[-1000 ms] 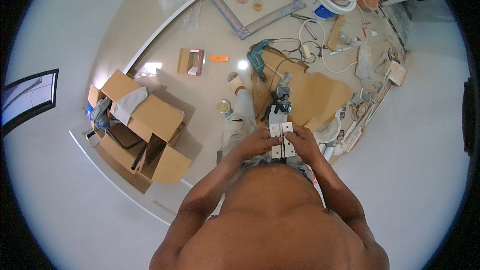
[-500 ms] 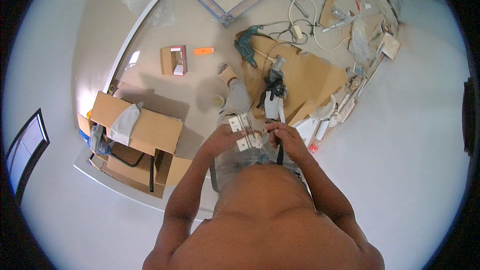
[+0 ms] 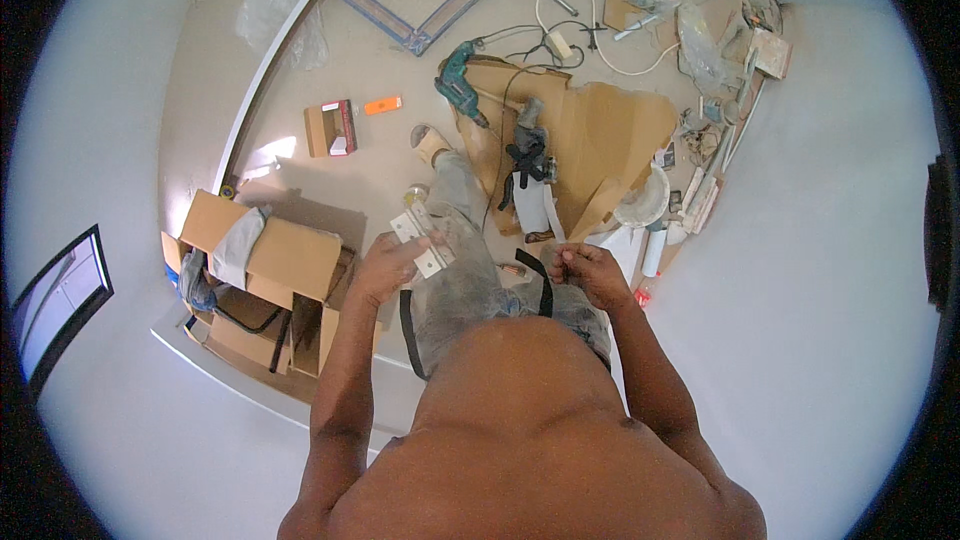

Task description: The person uses a screwdriver to attach metal brackets to white wooden furniture parts. They then retrieve screws from a cardboard box and continue assembling the components.

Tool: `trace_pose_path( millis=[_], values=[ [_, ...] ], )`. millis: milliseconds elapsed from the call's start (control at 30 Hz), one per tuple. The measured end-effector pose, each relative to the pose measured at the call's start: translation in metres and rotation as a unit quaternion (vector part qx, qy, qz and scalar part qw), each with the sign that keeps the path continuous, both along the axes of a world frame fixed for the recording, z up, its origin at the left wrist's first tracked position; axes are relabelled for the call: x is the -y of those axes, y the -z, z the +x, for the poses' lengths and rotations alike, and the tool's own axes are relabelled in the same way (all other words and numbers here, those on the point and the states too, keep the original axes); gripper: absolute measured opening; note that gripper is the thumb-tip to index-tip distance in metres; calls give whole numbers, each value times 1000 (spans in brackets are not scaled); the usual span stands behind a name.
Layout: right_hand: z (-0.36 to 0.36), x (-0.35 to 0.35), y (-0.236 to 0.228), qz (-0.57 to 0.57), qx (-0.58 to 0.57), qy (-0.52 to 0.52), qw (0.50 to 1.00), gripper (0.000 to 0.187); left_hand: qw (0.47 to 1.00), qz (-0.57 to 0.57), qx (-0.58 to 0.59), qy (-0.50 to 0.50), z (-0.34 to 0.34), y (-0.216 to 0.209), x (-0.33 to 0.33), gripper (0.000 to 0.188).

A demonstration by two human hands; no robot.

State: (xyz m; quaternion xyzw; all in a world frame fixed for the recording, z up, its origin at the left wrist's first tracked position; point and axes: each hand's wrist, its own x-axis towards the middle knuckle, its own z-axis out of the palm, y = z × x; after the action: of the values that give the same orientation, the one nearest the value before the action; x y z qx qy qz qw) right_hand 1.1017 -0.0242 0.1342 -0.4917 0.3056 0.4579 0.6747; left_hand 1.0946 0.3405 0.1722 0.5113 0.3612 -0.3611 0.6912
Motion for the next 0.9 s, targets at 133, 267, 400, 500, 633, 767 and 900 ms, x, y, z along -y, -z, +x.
trace_pose_path(
  millis=[133, 267, 400, 500, 633, 767, 900],
  values=[
    [-44, 68, 15, 44, 23, 24, 998, 25, 996, -13, 12, -92, -79, -13, 59, 35],
    [-68, 130, 9, 52, 2, 74, 996, 30, 973, -21, 40, -226, -151, -36, 122, 22],
    [-95, 183, 6, 121, -32, 122, 985, 35, 964, 25, 20, -265, -192, -69, 147, 14],
    [-113, 203, 18, 57, 39, 32, 997, 27, 965, 15, 51, -257, -215, -88, 144, 22],
    [-144, 201, 41, -28, 20, -68, 997, 21, 938, 81, 36, -334, -259, -86, 149, 23],
    [-178, 185, 57, -117, 73, -200, 970, 21, 936, 65, 12, -345, -317, -73, 170, 23],
    [-204, 165, 68, -115, 77, -305, 942, 24, 918, 29, 2, -397, -383, -62, 198, 30]
  ],
)
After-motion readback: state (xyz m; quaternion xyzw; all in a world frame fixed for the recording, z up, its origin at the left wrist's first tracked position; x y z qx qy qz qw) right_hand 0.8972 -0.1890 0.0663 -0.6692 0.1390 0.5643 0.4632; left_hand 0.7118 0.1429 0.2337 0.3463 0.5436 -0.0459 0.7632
